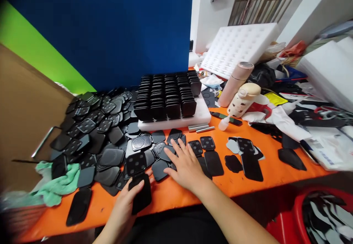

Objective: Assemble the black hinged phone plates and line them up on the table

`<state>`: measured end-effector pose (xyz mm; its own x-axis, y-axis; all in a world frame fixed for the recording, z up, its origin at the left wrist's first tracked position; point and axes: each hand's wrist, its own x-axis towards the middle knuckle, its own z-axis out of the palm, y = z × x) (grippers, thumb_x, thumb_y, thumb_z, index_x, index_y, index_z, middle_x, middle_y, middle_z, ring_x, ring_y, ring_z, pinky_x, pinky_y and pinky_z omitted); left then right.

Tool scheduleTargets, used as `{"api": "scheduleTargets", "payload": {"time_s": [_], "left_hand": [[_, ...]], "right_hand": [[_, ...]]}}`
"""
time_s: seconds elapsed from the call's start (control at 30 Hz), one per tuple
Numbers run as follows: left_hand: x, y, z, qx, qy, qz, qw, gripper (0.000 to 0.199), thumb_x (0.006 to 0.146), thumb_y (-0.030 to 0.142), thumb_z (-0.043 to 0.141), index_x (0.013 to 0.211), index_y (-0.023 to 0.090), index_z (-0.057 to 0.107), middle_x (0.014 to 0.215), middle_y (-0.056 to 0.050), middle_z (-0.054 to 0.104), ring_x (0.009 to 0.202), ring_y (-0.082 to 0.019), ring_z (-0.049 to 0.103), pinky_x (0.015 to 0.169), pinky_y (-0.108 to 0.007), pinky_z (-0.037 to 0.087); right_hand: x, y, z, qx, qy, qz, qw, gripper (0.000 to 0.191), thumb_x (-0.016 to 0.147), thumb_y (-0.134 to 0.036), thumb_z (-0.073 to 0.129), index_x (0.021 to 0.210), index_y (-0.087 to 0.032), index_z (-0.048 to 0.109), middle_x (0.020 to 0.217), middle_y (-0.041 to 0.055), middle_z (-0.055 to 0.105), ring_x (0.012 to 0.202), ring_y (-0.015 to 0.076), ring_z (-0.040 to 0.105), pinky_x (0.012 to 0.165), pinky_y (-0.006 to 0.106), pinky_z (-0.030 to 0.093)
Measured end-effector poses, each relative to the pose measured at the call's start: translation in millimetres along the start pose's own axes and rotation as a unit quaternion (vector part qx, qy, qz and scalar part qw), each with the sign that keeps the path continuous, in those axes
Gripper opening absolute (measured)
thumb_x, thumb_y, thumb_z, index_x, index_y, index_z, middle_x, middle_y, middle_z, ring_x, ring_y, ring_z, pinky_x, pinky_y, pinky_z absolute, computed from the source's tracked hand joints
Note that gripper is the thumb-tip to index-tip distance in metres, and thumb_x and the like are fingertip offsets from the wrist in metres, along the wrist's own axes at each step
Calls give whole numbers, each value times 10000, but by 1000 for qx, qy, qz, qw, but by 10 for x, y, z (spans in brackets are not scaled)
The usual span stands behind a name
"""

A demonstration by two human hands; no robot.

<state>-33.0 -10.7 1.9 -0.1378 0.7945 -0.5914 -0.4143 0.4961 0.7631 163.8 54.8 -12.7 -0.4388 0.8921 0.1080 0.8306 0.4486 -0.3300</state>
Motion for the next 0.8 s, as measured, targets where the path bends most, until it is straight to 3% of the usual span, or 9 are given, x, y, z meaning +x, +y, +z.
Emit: {"api": "scheduleTargets", "payload": {"time_s": [0.13,0.3,0.43,0.53,0.6,0.7,0.8], "left_hand": [[-107,15,-105,-25,26,-11,999,407,671,384,730,999,147,683,1132,-119,658,1028,-265,612,861,-304,469],[-158,68,-260,-50,51,-17,997,415,702,388,709,1040,151,670,1123,-109,663,1022,-257,612,817,-297,491],[-137,134,-337,-75,98,-17,992,382,748,328,673,1085,152,644,1075,-100,685,1007,-233,622,776,-260,505],[-154,133,-352,-108,125,-22,986,359,806,278,611,1143,157,603,1039,-105,696,955,-223,647,746,-267,521],[-182,104,-341,-132,127,-35,982,361,829,261,583,1173,149,578,1011,-120,703,892,-228,669,722,-294,536],[-199,56,-306,-166,107,-62,978,377,834,270,584,1183,130,566,987,-143,705,841,-241,684,717,-330,549],[-152,47,-280,-189,95,-59,976,350,836,270,588,1151,118,591,997,-150,701,870,-239,680,754,-327,549]], "right_hand": [[140,22,64,1,-67,-11,998,524,832,-455,520,1319,-271,456,1444,40,358,1341,306,247,1056,570,226],[-31,136,114,-17,-39,6,999,455,880,-381,450,1309,-230,469,1415,48,405,1329,284,285,1064,556,237],[-24,33,75,2,-66,-97,993,559,829,-358,544,1357,-235,404,1458,41,330,1355,253,229,1099,496,221],[179,-74,31,26,-110,-152,982,681,759,-414,632,1371,-251,381,1467,49,313,1349,272,242,1092,488,244],[377,-131,9,44,-121,-157,979,641,785,-473,590,1356,-250,405,1436,57,373,1323,278,300,1065,482,297],[654,-226,27,51,-94,-134,985,469,860,-432,497,1286,-235,491,1316,70,521,1233,272,426,1004,462,377],[792,-344,122,41,-67,-138,987,462,822,-387,571,1241,-197,529,1238,98,563,1156,275,476,978,444,396]]}}
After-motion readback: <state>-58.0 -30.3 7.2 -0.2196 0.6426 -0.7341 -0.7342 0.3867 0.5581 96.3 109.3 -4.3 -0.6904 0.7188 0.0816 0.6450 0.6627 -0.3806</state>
